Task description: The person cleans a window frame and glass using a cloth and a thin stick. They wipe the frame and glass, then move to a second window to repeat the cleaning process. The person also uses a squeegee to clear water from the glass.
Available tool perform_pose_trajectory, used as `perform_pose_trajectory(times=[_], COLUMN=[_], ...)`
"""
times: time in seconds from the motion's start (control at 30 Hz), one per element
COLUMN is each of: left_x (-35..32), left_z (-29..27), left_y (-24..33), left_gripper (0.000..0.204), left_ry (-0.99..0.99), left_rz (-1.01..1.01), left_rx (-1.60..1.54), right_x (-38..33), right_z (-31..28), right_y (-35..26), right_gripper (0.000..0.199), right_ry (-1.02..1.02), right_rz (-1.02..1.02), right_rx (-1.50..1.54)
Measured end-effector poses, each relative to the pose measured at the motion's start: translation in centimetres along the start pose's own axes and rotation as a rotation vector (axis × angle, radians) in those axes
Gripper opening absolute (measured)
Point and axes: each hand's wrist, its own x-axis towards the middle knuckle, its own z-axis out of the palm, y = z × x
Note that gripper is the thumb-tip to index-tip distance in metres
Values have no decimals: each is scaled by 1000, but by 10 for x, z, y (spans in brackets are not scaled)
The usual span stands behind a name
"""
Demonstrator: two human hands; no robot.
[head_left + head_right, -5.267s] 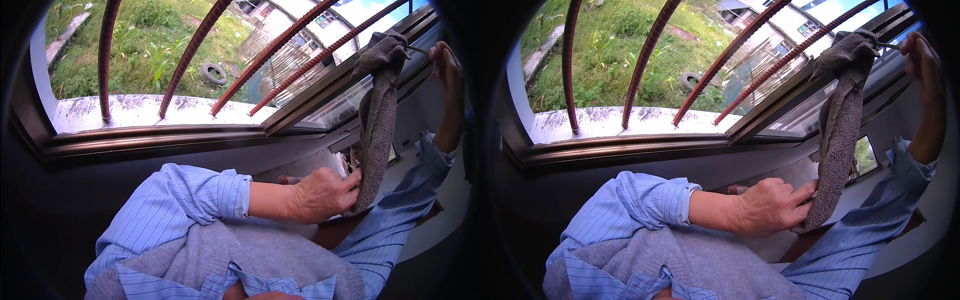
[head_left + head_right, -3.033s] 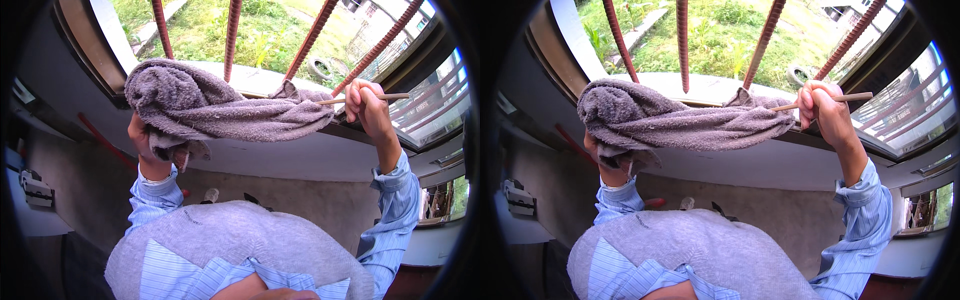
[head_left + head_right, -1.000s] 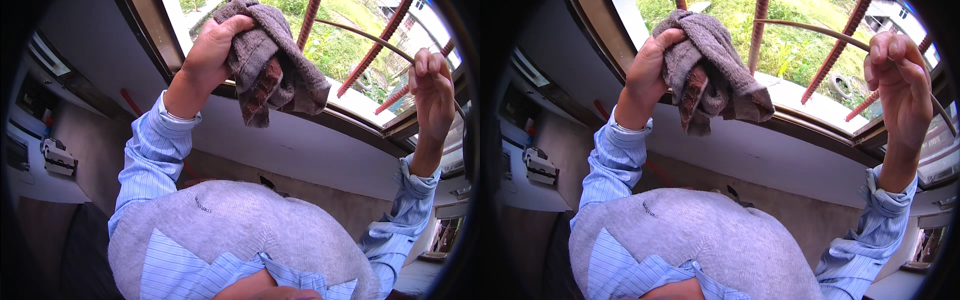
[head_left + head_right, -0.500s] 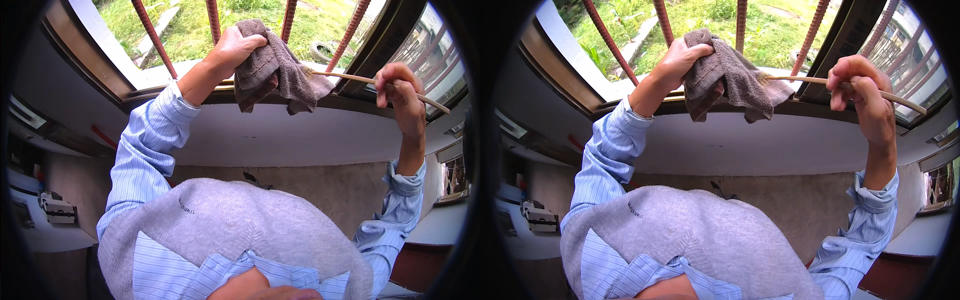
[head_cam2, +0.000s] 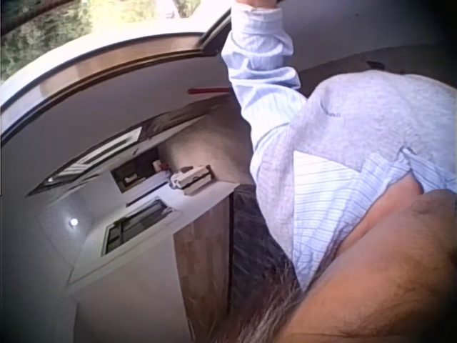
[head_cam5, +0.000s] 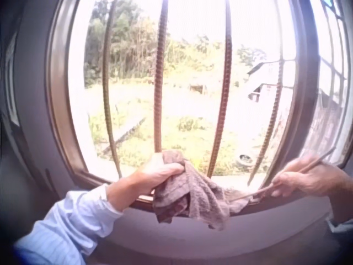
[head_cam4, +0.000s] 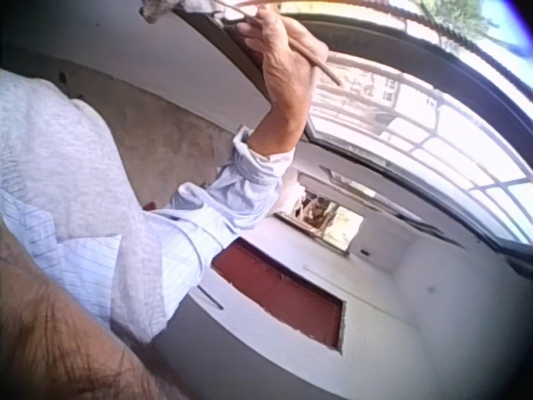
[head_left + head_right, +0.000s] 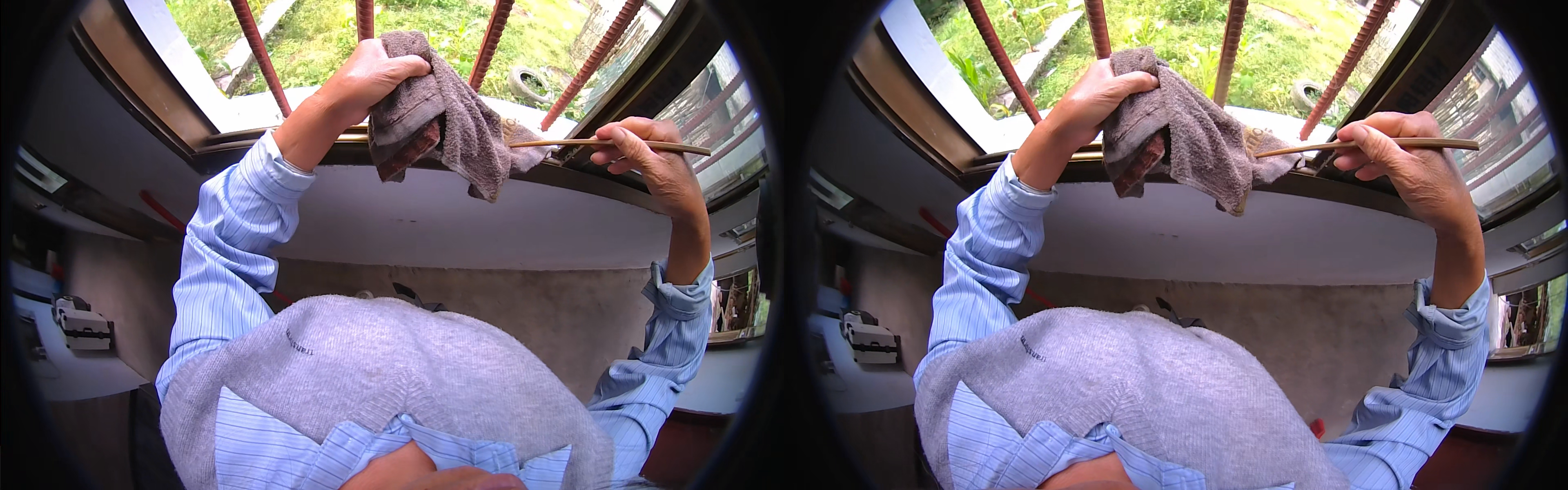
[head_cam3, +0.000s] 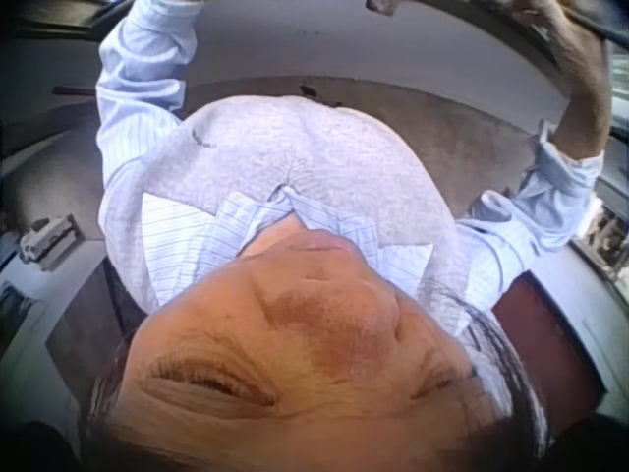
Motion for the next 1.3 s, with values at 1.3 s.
perform_pose_trajectory(times=[1.3], left_x=[-226], left_z=[-131], left_y=[-63], left_gripper=[44], left_ry=[588], left_rz=[492], left_rx=[447], right_x=[191], right_z=[296], right_y=[-136], right_gripper=[12], right_ry=[-155], right_rz=[-1106], right_rx=[-34])
